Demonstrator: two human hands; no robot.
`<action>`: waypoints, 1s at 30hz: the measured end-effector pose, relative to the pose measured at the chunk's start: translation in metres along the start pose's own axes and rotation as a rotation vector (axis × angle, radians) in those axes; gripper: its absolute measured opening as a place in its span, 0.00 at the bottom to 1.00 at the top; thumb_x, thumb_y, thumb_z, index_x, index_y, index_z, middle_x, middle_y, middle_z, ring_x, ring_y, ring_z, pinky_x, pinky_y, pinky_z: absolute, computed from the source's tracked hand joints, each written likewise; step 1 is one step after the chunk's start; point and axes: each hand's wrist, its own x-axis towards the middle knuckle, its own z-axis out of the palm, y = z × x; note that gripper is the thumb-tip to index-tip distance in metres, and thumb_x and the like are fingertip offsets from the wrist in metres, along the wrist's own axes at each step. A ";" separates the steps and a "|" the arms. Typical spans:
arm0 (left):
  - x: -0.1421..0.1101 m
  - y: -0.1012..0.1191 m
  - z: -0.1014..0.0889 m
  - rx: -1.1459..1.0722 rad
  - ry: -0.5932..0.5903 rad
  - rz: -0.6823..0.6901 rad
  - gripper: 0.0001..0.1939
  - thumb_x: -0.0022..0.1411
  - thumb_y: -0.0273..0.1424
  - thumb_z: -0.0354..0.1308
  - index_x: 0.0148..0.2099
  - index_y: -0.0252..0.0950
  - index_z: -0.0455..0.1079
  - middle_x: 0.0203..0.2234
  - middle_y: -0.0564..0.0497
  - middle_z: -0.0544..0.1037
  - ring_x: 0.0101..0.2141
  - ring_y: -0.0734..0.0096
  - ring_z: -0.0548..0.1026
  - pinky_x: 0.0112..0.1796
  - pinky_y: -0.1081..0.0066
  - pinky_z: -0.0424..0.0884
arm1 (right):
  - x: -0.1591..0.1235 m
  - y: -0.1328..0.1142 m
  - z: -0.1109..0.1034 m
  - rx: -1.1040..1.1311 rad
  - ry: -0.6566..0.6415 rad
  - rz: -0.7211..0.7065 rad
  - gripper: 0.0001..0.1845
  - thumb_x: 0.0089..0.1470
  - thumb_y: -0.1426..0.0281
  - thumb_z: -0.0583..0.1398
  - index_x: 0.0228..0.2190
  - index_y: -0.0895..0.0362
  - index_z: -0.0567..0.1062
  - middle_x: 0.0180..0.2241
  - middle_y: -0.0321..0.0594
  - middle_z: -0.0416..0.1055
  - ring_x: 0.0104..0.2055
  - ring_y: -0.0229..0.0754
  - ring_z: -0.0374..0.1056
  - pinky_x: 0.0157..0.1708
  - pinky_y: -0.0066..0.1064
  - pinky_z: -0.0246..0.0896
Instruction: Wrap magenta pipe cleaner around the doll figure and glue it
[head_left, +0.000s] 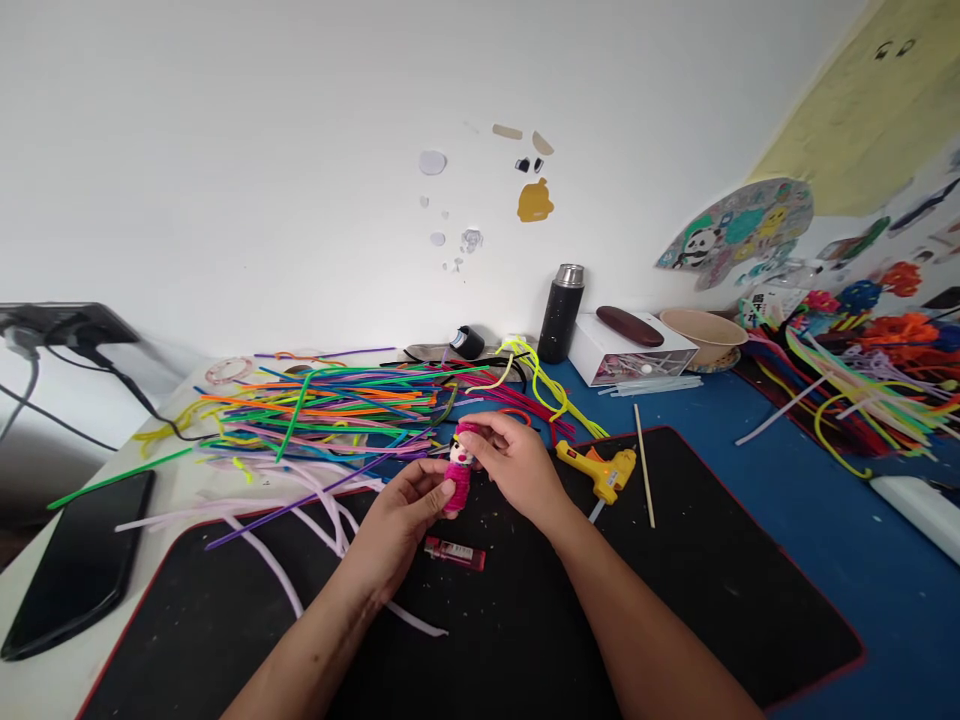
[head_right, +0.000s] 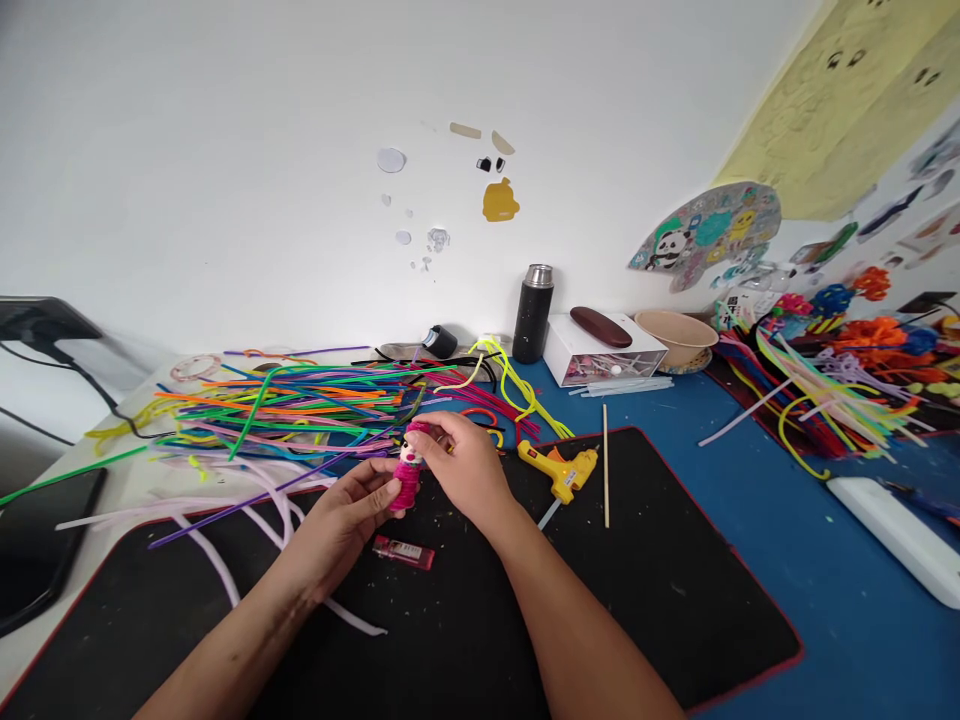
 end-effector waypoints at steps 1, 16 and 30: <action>0.000 0.000 0.000 0.001 0.000 0.004 0.20 0.49 0.36 0.82 0.41 0.34 0.82 0.35 0.47 0.82 0.34 0.67 0.77 0.37 0.70 0.73 | 0.000 -0.001 0.000 0.004 0.002 0.002 0.16 0.62 0.57 0.67 0.47 0.53 0.83 0.40 0.44 0.82 0.39 0.47 0.78 0.33 0.33 0.73; 0.001 0.002 0.002 0.001 0.007 0.019 0.23 0.43 0.39 0.85 0.39 0.34 0.83 0.33 0.48 0.82 0.34 0.69 0.76 0.37 0.72 0.73 | 0.000 -0.008 0.001 0.070 -0.019 0.079 0.18 0.60 0.56 0.67 0.45 0.54 0.83 0.35 0.41 0.81 0.32 0.44 0.76 0.25 0.31 0.71; 0.003 -0.001 -0.003 0.006 -0.030 0.014 0.23 0.46 0.40 0.84 0.40 0.35 0.83 0.34 0.48 0.81 0.35 0.69 0.75 0.38 0.71 0.72 | 0.003 -0.005 -0.004 0.094 -0.053 0.058 0.23 0.65 0.50 0.63 0.48 0.54 0.85 0.39 0.45 0.83 0.31 0.45 0.79 0.19 0.27 0.64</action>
